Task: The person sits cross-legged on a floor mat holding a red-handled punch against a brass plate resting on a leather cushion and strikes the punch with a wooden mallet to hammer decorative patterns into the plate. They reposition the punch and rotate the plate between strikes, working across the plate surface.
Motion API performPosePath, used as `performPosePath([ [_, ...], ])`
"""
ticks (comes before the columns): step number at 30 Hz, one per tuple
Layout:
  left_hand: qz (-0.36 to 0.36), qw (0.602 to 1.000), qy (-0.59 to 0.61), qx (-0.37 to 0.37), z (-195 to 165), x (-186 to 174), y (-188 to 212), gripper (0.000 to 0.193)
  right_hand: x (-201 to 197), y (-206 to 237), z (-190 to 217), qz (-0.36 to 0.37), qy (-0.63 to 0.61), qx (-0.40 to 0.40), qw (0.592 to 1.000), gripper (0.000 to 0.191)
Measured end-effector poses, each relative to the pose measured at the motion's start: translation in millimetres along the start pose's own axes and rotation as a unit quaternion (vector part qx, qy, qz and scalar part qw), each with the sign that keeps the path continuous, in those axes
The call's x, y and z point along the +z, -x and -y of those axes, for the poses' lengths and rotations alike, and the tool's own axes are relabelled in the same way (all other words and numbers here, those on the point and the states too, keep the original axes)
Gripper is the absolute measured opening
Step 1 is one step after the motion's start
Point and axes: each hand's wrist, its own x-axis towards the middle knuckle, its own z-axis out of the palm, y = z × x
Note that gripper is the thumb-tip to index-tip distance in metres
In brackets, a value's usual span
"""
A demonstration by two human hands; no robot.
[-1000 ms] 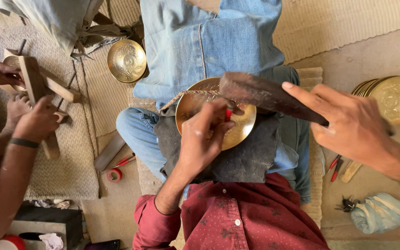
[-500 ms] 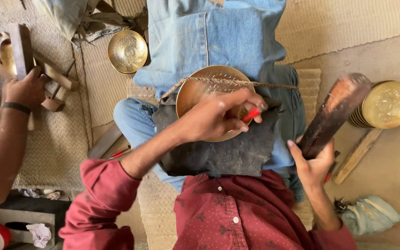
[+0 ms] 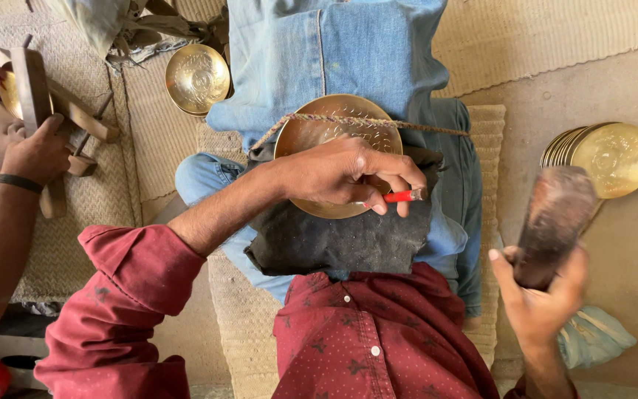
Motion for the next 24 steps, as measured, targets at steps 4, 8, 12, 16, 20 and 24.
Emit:
performPosePath([
  [4, -0.008, 1.000, 0.003, -0.012, 1.6, 2.4, -0.4, 0.050, -5.5, -10.0, 19.0, -0.036, -0.077, -0.107, 0.991, 0.064],
  [8, -0.003, 1.000, 0.002, -0.007, 3.1, 2.8, 0.1, 0.051, -8.2, -28.4, 30.1, 0.047, 0.185, -0.216, 0.957, 0.065],
  [12, -0.004, 1.000, 0.017, 0.006, 3.4, 1.7, -0.3, 0.052, 0.6, -30.3, 27.9, 0.122, -0.048, -0.014, 0.991, 0.048],
  [16, 0.004, 1.000, 0.002, -0.020, 3.5, 1.3, -1.0, 0.051, -1.6, -35.0, 21.4, 0.118, 0.188, -0.126, 0.967, 0.057],
  [20, 0.005, 1.000, 0.004, -0.014, 3.5, 3.0, -1.2, 0.050, -5.8, -41.6, 22.5, 0.147, 0.173, -0.123, 0.966, 0.062],
  [24, 0.002, 1.000, 0.004, -0.019, 3.0, 1.8, -0.2, 0.052, -8.2, -44.5, 27.0, 0.159, -0.027, -0.025, 0.987, 0.060],
])
